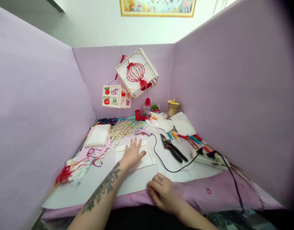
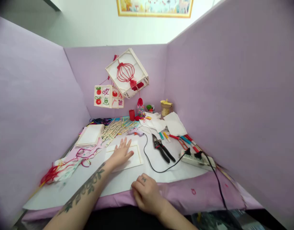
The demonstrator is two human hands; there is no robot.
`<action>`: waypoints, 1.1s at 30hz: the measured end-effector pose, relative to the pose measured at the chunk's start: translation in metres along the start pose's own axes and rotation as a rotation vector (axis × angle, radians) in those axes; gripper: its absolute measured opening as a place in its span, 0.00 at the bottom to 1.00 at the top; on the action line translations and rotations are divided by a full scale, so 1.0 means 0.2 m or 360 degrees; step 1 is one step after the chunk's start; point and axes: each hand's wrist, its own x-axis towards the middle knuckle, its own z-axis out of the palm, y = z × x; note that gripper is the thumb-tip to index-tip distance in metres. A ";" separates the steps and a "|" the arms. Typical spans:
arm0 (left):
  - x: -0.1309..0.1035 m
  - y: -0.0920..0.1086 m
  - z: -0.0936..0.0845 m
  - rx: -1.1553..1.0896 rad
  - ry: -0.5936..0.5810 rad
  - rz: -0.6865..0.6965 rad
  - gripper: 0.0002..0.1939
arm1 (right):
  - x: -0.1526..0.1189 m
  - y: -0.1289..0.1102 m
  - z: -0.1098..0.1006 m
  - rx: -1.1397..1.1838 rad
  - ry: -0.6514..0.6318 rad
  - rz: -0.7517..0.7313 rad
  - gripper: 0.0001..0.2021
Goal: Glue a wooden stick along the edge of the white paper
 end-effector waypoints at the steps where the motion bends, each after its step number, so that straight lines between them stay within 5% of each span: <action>1: -0.04 -0.04 -0.01 -0.0039 -0.0006 -0.0002 0.37 | 0.00 0.00 0.00 -0.0002 -0.0001 -0.0004 0.07; 7: -0.37 -0.22 0.07 -0.0217 0.0486 0.0293 0.13 | -0.01 0.00 0.01 -0.0025 0.0015 0.0001 0.06; 12: -0.49 -0.23 0.17 -0.0266 0.0847 0.0508 0.09 | -0.01 0.00 0.01 -0.0031 0.0002 0.0006 0.06; 19: -0.46 -0.20 0.16 -0.0282 0.0662 0.0516 0.07 | 0.00 0.00 0.00 0.0070 -0.0019 0.0044 0.06; 33: -0.49 -0.20 0.15 -0.0356 0.0606 0.0451 0.07 | 0.03 0.03 -0.03 -0.0056 -0.0046 0.0229 0.09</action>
